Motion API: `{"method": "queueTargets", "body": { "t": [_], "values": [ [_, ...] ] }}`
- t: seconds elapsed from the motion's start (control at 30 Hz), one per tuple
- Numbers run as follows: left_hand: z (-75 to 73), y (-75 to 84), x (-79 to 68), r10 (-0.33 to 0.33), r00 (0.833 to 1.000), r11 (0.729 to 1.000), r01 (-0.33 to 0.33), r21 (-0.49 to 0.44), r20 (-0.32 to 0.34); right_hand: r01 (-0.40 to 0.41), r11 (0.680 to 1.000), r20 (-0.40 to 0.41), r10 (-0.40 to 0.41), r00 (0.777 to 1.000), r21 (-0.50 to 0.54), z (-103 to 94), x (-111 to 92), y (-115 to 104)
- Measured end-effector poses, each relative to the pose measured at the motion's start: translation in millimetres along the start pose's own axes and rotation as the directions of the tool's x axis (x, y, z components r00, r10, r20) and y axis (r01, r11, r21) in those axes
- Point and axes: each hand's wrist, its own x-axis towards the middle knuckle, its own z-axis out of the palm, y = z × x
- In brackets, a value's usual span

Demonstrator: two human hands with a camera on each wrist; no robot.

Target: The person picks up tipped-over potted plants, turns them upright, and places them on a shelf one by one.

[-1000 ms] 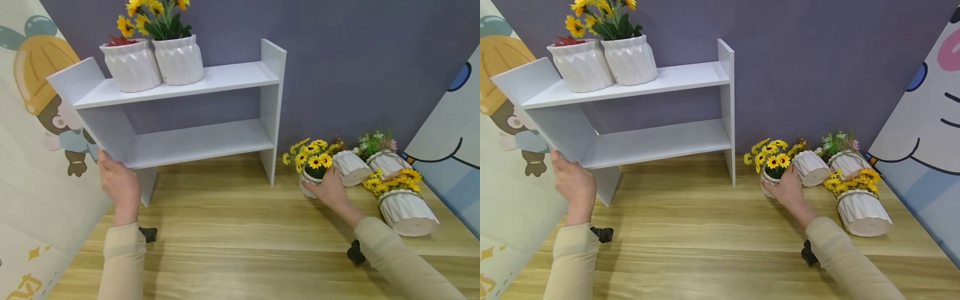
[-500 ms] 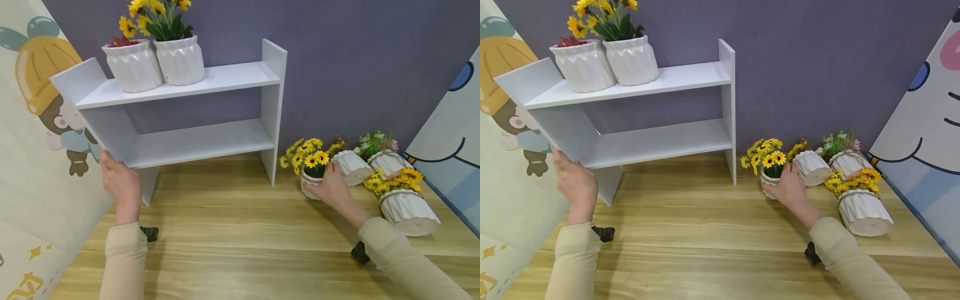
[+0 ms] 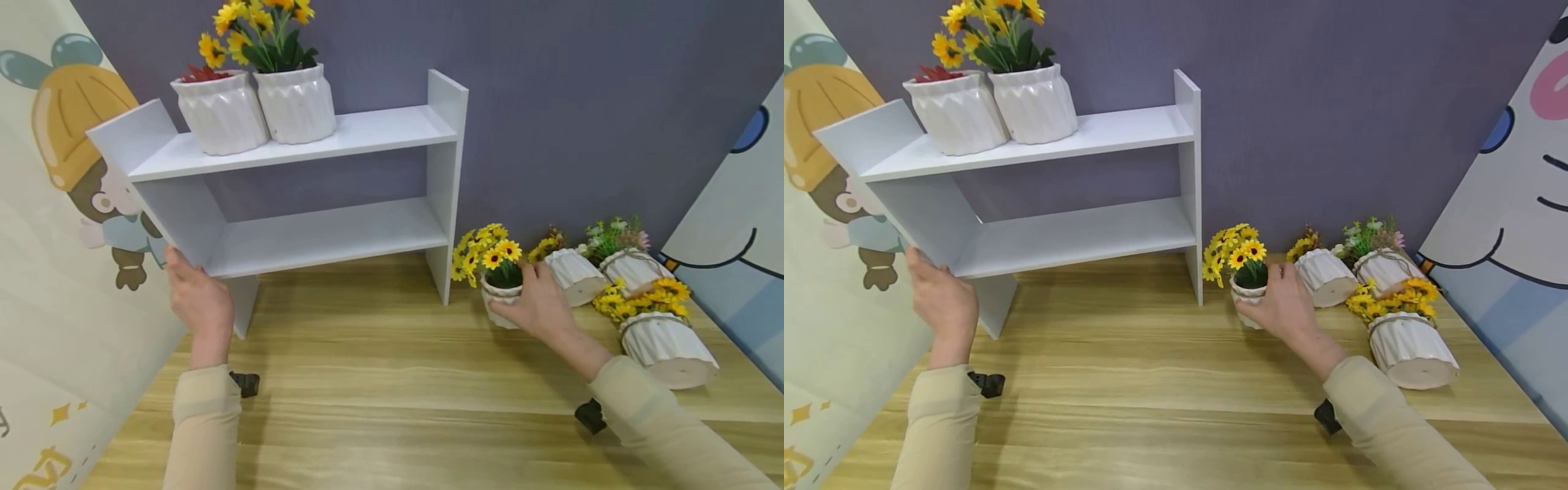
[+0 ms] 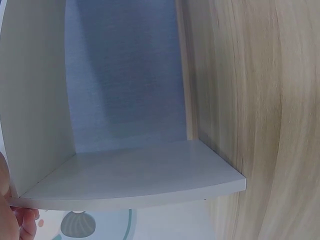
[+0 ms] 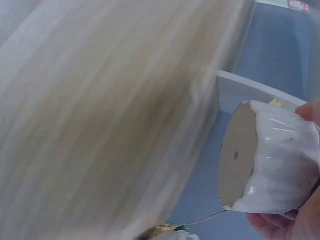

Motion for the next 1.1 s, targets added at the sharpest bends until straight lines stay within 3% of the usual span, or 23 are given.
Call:
{"method": "queueTargets", "body": {
  "t": [0.27,0.67,1.1],
  "values": [
    [-0.5,-1.9,0.0,-0.023,1.000,1.000,0.024,-0.010,0.019,0.073,0.997,-0.046,-0.073,0.996,-0.001,-19.6,1,-19],
    [-3.0,-2.7,1.0,-0.039,0.997,0.999,0.038,0.004,0.068,0.076,0.997,-0.095,-0.077,0.992,-0.021,-58.3,8,-45],
    [-4.7,-3.1,1.1,-0.019,0.997,1.000,0.019,0.003,0.068,0.228,0.971,-0.237,-0.238,0.942,-0.069,-84.2,13,-71]
  ]
}}
